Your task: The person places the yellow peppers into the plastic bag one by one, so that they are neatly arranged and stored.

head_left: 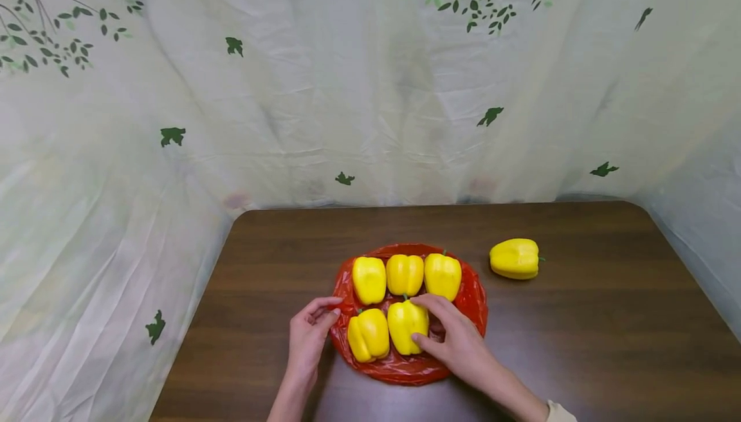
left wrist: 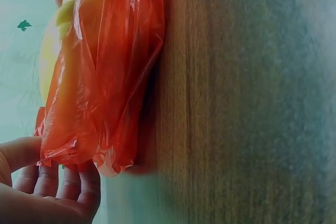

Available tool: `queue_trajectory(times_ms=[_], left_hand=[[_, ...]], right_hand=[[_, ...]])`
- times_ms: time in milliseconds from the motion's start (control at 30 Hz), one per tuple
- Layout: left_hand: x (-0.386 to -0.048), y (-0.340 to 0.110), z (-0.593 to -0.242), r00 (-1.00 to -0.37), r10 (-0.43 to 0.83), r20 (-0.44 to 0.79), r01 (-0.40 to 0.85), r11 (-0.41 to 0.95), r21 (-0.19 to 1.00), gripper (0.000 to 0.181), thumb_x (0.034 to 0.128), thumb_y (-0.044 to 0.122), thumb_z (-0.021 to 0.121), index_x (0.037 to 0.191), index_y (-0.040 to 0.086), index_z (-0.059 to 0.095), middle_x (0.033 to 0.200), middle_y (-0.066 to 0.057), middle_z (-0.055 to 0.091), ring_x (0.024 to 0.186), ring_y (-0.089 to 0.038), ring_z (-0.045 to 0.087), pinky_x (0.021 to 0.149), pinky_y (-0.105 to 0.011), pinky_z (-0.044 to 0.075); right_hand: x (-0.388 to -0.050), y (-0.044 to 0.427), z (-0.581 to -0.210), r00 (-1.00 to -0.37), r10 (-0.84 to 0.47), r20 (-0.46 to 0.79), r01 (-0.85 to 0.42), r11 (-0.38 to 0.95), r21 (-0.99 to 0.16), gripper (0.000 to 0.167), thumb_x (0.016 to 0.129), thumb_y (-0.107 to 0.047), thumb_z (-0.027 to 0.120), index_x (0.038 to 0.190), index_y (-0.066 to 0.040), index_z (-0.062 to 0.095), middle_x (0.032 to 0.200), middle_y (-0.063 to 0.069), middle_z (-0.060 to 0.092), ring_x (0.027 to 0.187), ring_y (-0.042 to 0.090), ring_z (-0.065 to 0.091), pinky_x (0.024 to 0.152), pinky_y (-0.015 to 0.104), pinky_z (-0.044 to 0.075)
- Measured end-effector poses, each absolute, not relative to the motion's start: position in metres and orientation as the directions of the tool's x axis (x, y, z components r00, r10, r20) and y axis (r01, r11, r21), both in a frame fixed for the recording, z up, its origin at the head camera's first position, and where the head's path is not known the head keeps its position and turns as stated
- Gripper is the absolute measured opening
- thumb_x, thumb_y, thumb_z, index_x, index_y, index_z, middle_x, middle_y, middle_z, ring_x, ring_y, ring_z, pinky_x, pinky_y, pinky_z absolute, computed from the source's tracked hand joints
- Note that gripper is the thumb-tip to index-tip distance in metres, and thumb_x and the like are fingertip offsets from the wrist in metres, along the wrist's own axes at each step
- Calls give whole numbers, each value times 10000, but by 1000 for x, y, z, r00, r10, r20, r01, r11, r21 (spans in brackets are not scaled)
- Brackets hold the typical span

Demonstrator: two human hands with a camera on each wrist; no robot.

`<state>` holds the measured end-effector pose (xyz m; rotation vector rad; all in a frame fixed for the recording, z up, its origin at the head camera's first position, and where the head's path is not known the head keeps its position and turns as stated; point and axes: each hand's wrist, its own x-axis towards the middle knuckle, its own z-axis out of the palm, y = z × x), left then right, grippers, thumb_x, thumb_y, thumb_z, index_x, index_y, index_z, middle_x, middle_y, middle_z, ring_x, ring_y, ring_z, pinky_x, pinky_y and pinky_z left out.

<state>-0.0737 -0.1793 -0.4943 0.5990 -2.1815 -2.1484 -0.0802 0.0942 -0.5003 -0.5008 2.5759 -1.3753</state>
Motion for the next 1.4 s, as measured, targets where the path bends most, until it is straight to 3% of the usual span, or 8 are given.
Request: queue_trajectory(times_ms=[267,500,733,900,1033,1167,1300,1400], left_hand=[[-74,-179,-494,-930,-276,-244,-248,-19,969,204,913,22,648,1109,2,703,1071,-129,685,882,-226,649,788,-251,543],[-74,-181,-493,-932,-274,-239,-243,-20,970,214,912,21,645,1118,-3,697,1071,-140,684,881,-222,653,798,-261,541],[-76,-185,-492,-929,-288,-232,-238,-16,971,215,907,9,646,1116,-5,696,1065,-144,685,885,-226,663,809,-264,543],[-76,-186,-494,-934,-284,-215,-219,-19,976,207,897,-26,640,1097,-31,693,1044,-163,685,866,-226,665,802,-258,543],[-75,-185,-495,-937,-281,-205,-208,-19,978,202,891,-41,637,1085,-41,693,1030,-169,685,852,-218,661,793,-250,541],[-75,-186,-493,-936,-280,-211,-220,-1,976,193,901,-9,641,1084,-5,701,1053,-154,681,886,-237,660,821,-278,544],[-74,-187,-491,-937,-270,-221,-233,16,972,196,919,38,643,1106,24,700,1095,-142,672,937,-255,651,850,-302,538],[-73,-188,-491,-934,-270,-233,-245,11,970,209,921,43,644,1122,18,696,1103,-141,670,940,-249,647,847,-286,536]], right_hand=[[-77,100,-497,-940,-341,-6,-184,524,-831,598,824,-445,773,1360,-393,514,1360,-161,434,1131,143,523,914,366,513],[-72,113,-492,-952,-275,138,-250,432,-867,571,836,-240,800,1352,-305,563,1377,-90,470,1190,192,534,906,406,520],[-67,138,-493,-938,-193,288,-342,391,-854,552,838,-50,771,1347,-133,572,1383,29,515,1179,209,542,829,385,554],[-67,153,-491,-954,-115,276,-297,451,-842,609,841,-33,763,1382,-198,537,1371,-8,525,1177,180,537,839,348,549],[-70,165,-489,-959,-98,264,-277,511,-814,673,833,-57,777,1427,-180,484,1376,22,520,1181,217,535,862,361,541],[-76,179,-488,-942,-110,317,-318,596,-737,726,805,-59,801,1444,-161,470,1403,17,502,1198,214,515,912,218,482],[-86,196,-487,-915,-109,388,-362,645,-673,741,775,-21,809,1434,-131,487,1403,46,504,1194,237,483,933,49,316],[-95,208,-487,-909,-101,405,-368,651,-663,718,787,-10,793,1430,-110,489,1407,65,500,1227,272,451,991,81,273]])
